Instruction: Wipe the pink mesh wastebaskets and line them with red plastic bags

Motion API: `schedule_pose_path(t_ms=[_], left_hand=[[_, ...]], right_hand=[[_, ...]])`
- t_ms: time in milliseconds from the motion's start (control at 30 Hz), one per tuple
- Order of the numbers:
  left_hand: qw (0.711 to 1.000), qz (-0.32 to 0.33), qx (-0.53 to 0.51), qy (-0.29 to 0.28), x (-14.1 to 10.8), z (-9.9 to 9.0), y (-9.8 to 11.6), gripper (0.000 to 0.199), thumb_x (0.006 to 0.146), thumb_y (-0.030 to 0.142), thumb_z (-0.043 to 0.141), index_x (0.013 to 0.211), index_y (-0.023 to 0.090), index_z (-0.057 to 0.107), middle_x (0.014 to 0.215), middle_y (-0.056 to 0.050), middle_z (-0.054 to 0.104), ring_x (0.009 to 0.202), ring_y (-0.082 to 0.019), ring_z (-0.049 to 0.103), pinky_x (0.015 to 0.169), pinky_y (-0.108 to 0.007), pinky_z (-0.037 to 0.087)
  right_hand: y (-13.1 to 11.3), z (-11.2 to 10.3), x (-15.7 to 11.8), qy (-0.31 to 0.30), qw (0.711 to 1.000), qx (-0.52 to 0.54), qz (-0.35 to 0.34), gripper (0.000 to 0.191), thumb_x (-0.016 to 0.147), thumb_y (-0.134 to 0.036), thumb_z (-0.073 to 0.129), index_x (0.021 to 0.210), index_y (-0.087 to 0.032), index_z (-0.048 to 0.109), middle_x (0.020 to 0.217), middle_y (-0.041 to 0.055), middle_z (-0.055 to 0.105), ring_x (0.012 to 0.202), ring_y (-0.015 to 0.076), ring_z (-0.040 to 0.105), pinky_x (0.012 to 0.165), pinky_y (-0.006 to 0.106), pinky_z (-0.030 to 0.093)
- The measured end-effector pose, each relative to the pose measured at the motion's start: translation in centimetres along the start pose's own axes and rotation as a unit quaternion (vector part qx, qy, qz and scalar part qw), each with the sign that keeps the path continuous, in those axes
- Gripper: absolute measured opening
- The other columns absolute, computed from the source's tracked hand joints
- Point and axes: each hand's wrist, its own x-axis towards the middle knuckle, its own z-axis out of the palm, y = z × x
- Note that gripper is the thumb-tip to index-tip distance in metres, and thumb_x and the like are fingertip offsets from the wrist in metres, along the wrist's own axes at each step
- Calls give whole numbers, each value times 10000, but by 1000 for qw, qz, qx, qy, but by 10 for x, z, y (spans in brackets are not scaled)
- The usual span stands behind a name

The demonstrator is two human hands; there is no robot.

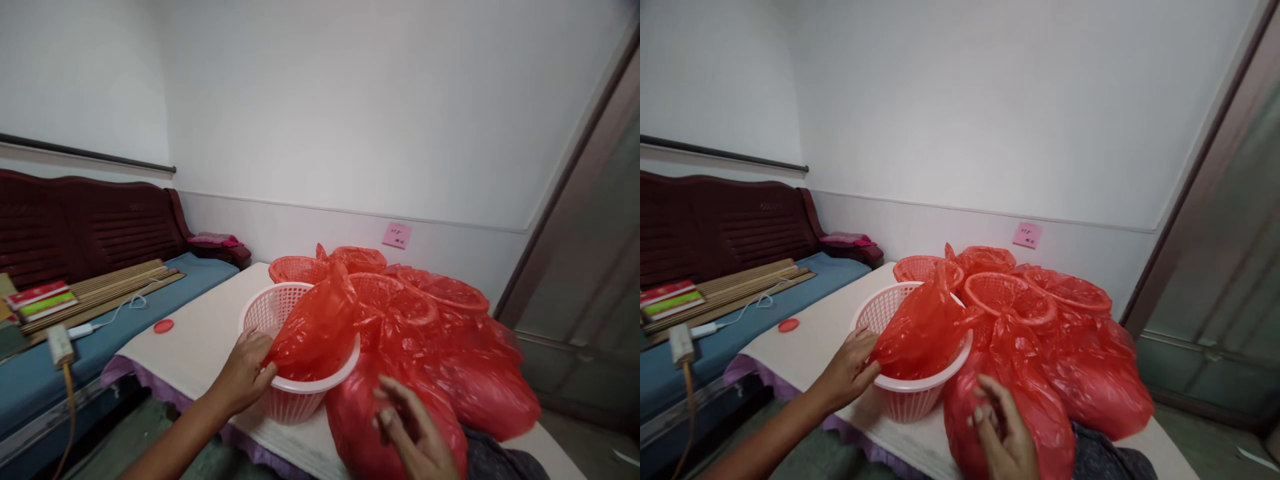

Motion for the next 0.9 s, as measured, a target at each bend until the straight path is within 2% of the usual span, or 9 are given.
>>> schedule_pose_path(t_ms=[167,267,333,367,500,600,767,833,900], left_hand=[[1000,7,-9,-20,2,-3,0,160,824,132,423,806,185,573,836,-53,617,860,-219,536,1002,-491,316],[999,-3,-30,-33,5,-8,1,116,802,146,459,770,193,560,814,-40,605,850,-220,535,991,-487,339],[998,-7,-55,-40,6,-15,2,139,797,155,473,851,203,591,896,-34,637,916,-213,563,992,-440,368],[996,-17,-76,-44,7,-19,3,198,805,157,458,929,210,602,970,-35,653,957,-204,578,969,-401,400],[966,-127,-212,-71,5,-31,7,419,803,176,472,1215,204,542,1227,-78,624,1092,-201,587,852,-318,474],[956,-155,-240,-65,8,-27,10,650,766,300,639,1369,200,416,1312,-114,574,1172,-236,540,935,-352,441],[970,-147,-189,-26,41,-5,8,862,713,422,706,1427,171,293,1264,-141,587,941,-220,615,812,-348,478],[975,-122,-178,-45,55,0,8,679,694,367,712,1303,192,469,1069,-69,670,824,-203,624,731,-319,465],[979,-95,-164,-68,60,2,12,270,709,280,662,965,195,634,798,-2,668,694,-180,595,633,-288,420]], right_hand=[[-43,15,61,1,986,-77,-151,658,800,-422,646,1387,-274,389,1356,130,487,727,120,623,693,297,522],[-53,31,79,-95,957,-142,-235,342,835,-296,593,1171,-234,580,1160,80,581,787,134,608,706,279,491],[-52,41,80,-158,931,-184,-273,115,861,-235,529,896,-206,635,909,38,603,798,145,587,716,271,463],[-49,45,78,-176,921,-198,-285,129,871,-214,500,823,-202,619,848,28,591,796,147,578,716,268,451],[-37,55,64,-188,910,-226,-292,153,884,-179,449,810,-197,583,846,28,576,780,144,560,685,257,425],[-36,59,56,-199,899,-251,-298,172,889,-167,440,781,-196,572,793,17,551,750,142,537,683,261,405],[-45,67,46,-247,895,-242,-283,164,889,-159,453,785,-193,575,797,13,558,752,135,533,689,259,392],[-43,67,43,-256,901,-230,-265,163,884,-160,459,775,-196,575,788,8,565,748,134,538,682,261,392],[-36,63,44,-250,918,-204,-232,146,881,-184,473,786,-198,583,767,4,581,740,137,558,682,268,404]])
